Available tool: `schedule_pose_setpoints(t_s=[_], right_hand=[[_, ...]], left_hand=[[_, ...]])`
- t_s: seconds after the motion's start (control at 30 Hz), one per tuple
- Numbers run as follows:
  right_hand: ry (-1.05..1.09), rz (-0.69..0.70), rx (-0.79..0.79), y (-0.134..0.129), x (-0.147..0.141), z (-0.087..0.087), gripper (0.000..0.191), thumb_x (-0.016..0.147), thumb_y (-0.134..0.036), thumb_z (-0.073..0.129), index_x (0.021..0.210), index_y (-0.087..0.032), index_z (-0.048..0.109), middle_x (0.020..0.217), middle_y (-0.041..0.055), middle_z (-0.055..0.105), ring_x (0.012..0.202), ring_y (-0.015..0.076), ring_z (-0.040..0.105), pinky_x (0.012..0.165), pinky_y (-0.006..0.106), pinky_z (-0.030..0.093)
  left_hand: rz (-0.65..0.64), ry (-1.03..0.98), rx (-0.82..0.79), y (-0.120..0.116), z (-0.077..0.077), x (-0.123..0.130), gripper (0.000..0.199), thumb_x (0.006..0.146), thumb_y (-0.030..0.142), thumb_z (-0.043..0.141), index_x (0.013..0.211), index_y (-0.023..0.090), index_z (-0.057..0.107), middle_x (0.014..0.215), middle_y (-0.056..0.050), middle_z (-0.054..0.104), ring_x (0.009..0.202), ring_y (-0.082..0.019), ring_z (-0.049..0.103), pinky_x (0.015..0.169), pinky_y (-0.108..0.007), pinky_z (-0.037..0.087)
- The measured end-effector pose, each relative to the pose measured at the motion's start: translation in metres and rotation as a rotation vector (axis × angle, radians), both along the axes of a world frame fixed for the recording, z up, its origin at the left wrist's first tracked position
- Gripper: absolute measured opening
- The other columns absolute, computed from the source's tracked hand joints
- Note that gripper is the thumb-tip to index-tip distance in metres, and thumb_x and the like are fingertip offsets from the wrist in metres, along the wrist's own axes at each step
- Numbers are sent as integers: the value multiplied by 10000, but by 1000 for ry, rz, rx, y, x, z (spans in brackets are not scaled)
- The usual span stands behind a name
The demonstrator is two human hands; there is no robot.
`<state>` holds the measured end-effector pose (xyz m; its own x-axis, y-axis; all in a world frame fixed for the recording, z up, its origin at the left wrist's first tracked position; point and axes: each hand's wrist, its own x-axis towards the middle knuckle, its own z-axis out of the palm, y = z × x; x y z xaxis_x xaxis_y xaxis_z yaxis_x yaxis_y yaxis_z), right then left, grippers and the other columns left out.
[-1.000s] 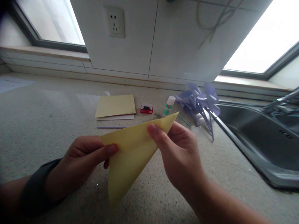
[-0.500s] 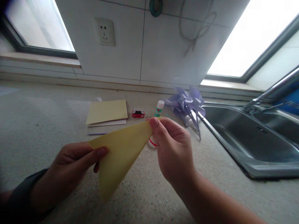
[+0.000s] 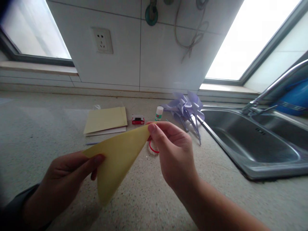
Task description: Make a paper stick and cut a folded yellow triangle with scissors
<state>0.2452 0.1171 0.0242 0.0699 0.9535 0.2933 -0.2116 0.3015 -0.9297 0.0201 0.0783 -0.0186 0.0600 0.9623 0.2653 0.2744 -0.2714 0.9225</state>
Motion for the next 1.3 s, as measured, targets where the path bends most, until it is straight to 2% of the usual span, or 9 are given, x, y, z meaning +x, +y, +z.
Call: schedule_pose_setpoints(t_s=[0.23,0.47,0.63,0.83,1.03,1.3], right_hand=[[17,0,-5,-1,1,1,61,871,-362,741,842,-359,795,863,10,761,770,170,673,716,337,583],[22,2,-7,-1,0,1,67,869,-358,739,850,-334,798,877,19,765,782,179,681,734,355,594],[37,6,11,-1,-1,2,78,879,-354,726,858,-327,796,854,10,758,769,153,670,723,309,578],[40,-32,7,0,0,2,75,862,-357,736,857,-304,789,836,13,742,751,153,653,705,306,564],[63,-20,16,-1,0,2,59,867,-333,740,839,-307,784,834,0,734,732,126,628,666,256,535],[62,24,-2,5,-1,-2,113,877,-369,716,852,-275,774,805,8,727,721,138,630,684,283,536]], left_hand=[[2,33,22,-1,-3,-2,438,939,386,600,541,206,568,568,26,554,530,-112,510,494,-204,408],[12,52,26,-2,-1,-2,436,937,366,594,532,208,573,555,26,562,523,-116,513,495,-207,412],[9,53,29,-2,0,-2,419,931,359,600,538,211,599,559,23,564,515,-116,516,477,-203,414],[-4,47,51,0,0,-2,408,925,371,604,550,211,614,552,25,566,504,-112,518,470,-194,421],[27,43,8,-1,0,-1,446,918,405,597,521,202,575,534,12,563,498,-123,511,462,-206,418],[64,40,-22,-1,-1,-1,465,904,433,601,504,200,550,525,3,559,497,-131,504,458,-213,415]])
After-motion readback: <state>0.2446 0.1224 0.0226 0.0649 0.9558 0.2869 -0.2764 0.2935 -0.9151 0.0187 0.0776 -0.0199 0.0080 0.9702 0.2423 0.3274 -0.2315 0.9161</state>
